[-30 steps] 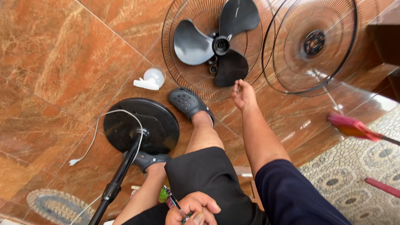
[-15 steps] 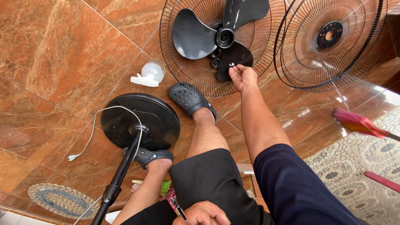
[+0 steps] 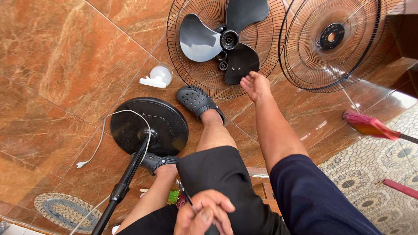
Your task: The person uses a screwdriver to loosen and tighten screws on a disassembled fan motor. They repeatedly adjust the motor housing and shaft while seated on the floor.
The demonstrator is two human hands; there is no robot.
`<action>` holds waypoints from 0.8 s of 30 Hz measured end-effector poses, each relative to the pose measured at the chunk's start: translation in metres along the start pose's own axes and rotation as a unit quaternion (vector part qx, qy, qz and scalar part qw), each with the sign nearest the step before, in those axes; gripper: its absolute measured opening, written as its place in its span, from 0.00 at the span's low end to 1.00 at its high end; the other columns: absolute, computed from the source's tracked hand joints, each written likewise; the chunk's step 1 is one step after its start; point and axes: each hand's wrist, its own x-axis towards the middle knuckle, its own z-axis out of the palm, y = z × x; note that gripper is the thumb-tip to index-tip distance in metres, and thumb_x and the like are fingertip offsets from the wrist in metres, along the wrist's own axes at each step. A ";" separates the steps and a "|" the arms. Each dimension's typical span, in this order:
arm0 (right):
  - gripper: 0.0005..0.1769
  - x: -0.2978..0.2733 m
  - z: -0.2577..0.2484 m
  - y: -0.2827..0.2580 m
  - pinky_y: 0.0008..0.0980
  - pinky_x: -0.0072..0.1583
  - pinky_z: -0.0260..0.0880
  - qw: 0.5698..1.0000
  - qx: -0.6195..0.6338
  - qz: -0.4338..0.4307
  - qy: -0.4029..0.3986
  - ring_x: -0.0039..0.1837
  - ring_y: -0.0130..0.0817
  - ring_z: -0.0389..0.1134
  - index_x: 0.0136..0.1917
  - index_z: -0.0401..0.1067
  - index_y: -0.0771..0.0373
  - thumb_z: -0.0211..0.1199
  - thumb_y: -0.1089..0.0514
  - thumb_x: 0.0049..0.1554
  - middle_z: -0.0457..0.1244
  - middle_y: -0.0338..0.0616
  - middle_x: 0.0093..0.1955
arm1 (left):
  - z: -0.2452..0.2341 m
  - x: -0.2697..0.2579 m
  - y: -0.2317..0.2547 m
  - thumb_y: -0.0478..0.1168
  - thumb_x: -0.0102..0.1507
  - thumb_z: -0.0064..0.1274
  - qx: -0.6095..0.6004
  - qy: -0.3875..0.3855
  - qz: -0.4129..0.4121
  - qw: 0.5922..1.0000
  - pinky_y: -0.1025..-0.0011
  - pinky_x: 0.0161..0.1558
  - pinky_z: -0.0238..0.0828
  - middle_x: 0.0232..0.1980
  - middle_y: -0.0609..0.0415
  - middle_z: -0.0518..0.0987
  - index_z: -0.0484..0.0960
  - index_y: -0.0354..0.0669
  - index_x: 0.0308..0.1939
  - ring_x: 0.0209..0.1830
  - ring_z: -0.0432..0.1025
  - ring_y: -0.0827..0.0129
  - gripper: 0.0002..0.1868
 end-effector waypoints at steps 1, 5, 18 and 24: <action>0.16 -0.016 -0.004 0.000 0.43 0.59 0.77 0.999 -0.045 -0.009 -0.007 0.56 0.47 0.71 0.63 0.65 0.74 0.54 0.61 0.65 0.64 0.58 0.58 | 0.007 0.004 0.008 0.42 0.73 0.37 -0.001 0.010 0.001 1.000 0.68 0.31 0.80 0.46 0.29 0.79 0.74 0.22 0.41 0.29 0.78 0.63 0.21; 0.08 -0.095 -0.031 0.013 0.39 0.48 0.76 0.965 -0.251 -0.064 -0.039 0.44 0.38 0.69 0.54 0.67 0.69 0.54 0.61 0.65 0.65 0.50 0.44 | 0.028 0.012 0.030 0.45 0.73 0.33 0.024 0.017 0.036 0.999 0.67 0.27 0.81 0.47 0.35 0.77 0.71 0.26 0.40 0.28 0.78 0.62 0.22; 0.14 -0.490 -0.081 0.025 0.40 0.61 0.70 0.581 -0.434 -0.567 -0.391 0.59 0.49 0.69 0.60 0.71 0.64 0.60 0.59 0.62 0.65 0.53 0.55 | 0.041 -0.039 -0.009 0.49 0.76 0.33 -0.019 0.195 0.232 0.953 0.53 0.53 0.79 0.51 0.36 0.78 0.72 0.34 0.37 0.46 0.79 0.52 0.24; 0.30 -0.545 -0.087 0.060 0.45 0.60 0.68 0.510 -0.481 -0.547 -0.457 0.61 0.57 0.67 0.70 0.63 0.67 0.65 0.52 0.59 0.65 0.59 0.60 | 0.045 -0.094 -0.018 0.46 0.77 0.36 -0.003 0.124 0.294 0.948 0.55 0.67 0.68 0.59 0.35 0.79 0.76 0.35 0.41 0.60 0.72 0.54 0.20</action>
